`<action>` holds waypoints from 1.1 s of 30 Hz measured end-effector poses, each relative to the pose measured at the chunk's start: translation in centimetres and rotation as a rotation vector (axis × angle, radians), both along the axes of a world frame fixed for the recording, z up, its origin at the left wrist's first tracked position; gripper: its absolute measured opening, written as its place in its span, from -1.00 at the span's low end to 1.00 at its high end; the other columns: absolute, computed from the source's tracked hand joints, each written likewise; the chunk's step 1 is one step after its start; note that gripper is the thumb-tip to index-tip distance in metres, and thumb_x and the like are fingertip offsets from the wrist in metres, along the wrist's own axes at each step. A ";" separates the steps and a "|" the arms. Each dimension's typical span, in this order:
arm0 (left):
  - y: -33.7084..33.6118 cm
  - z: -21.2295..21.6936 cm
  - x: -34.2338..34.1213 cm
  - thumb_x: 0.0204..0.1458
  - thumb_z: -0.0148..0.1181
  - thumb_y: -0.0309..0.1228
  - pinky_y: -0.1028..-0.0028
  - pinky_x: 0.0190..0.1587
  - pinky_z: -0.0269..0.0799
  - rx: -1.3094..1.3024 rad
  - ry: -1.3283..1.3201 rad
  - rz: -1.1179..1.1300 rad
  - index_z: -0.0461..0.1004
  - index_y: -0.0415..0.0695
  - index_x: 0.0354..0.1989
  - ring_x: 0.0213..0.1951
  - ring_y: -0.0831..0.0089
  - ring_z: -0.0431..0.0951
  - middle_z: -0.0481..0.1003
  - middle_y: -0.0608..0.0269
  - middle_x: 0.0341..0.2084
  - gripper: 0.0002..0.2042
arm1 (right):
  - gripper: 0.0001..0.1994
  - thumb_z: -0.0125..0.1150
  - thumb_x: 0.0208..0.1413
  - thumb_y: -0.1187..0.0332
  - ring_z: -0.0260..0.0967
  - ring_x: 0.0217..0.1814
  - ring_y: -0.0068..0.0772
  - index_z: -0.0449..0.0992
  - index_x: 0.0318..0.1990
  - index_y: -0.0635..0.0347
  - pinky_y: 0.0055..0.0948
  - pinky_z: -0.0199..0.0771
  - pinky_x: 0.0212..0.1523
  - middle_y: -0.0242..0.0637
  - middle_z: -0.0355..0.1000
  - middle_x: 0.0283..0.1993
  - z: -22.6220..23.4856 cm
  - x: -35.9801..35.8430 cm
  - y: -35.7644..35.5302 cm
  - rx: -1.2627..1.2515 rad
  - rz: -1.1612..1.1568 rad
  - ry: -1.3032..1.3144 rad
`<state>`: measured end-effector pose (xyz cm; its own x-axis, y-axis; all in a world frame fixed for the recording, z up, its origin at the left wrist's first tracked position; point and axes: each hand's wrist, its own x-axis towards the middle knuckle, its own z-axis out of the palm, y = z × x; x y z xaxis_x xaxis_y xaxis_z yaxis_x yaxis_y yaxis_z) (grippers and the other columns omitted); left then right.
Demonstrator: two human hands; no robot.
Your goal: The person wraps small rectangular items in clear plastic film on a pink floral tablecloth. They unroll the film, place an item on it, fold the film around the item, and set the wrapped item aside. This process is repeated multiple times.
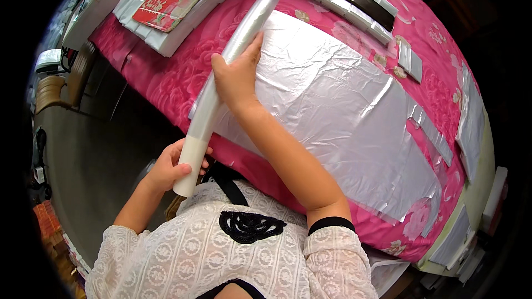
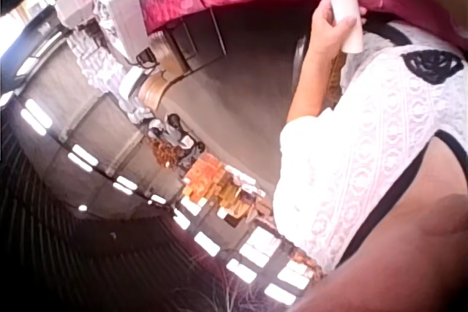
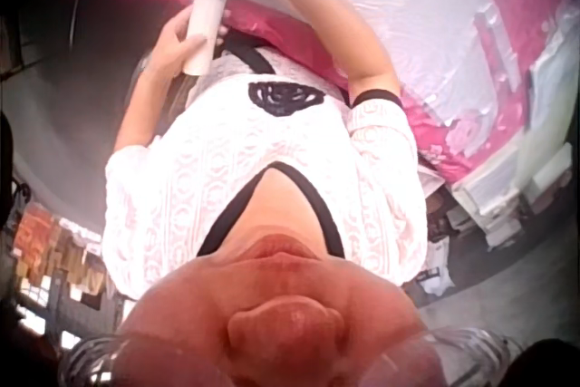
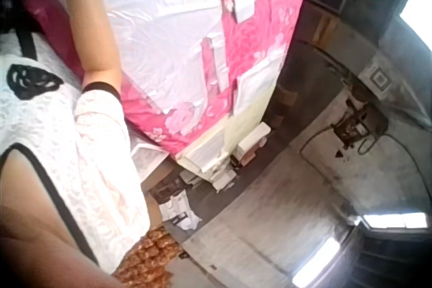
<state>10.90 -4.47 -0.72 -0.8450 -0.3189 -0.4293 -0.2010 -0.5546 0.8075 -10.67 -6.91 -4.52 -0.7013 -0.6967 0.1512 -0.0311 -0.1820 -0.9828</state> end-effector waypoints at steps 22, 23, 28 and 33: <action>3.5 0.0 -7.4 -0.21 0.33 -0.13 0.47 -0.41 0.47 0.578 0.273 -0.424 0.24 -0.27 -0.04 -0.44 0.48 0.47 0.41 0.18 -0.39 -0.37 | -0.51 0.24 -0.01 0.30 0.37 -0.35 -0.49 0.14 0.00 0.25 -0.43 0.49 -0.32 -0.28 0.30 -0.32 6.2 -3.0 11.0 -0.342 0.167 -0.778; 3.5 0.9 -7.6 -0.22 0.32 -0.08 0.46 -0.37 0.47 0.374 0.185 -0.383 0.23 -0.29 -0.02 -0.40 0.45 0.48 0.43 0.14 -0.36 -0.33 | -0.50 0.24 -0.01 0.30 0.37 -0.35 -0.49 0.14 0.01 0.26 -0.44 0.49 -0.32 -0.27 0.30 -0.31 5.8 -2.8 11.2 -0.268 0.129 -0.738; 3.2 -0.9 -8.4 -0.02 0.05 0.11 0.51 -0.32 0.40 -0.193 -0.068 -0.163 0.21 -0.26 0.03 -0.35 0.49 0.45 0.40 0.20 -0.36 -0.33 | -0.48 0.27 -0.04 0.36 0.40 -0.32 -0.43 0.13 0.01 0.32 -0.40 0.50 -0.29 -0.26 0.29 -0.27 3.8 -1.1 12.0 -0.087 -0.006 -0.501; 2.3 -0.3 -6.5 -0.10 0.12 0.17 0.55 -0.51 0.35 0.083 -0.192 -0.431 0.34 -0.25 -0.08 -0.60 0.53 0.40 0.37 0.27 -0.58 -0.33 | -0.51 0.28 -0.04 0.38 0.40 -0.27 -0.39 0.17 -0.02 0.32 -0.42 0.48 -0.25 -0.23 0.33 -0.24 2.6 -5.1 13.0 -0.104 -0.081 -0.659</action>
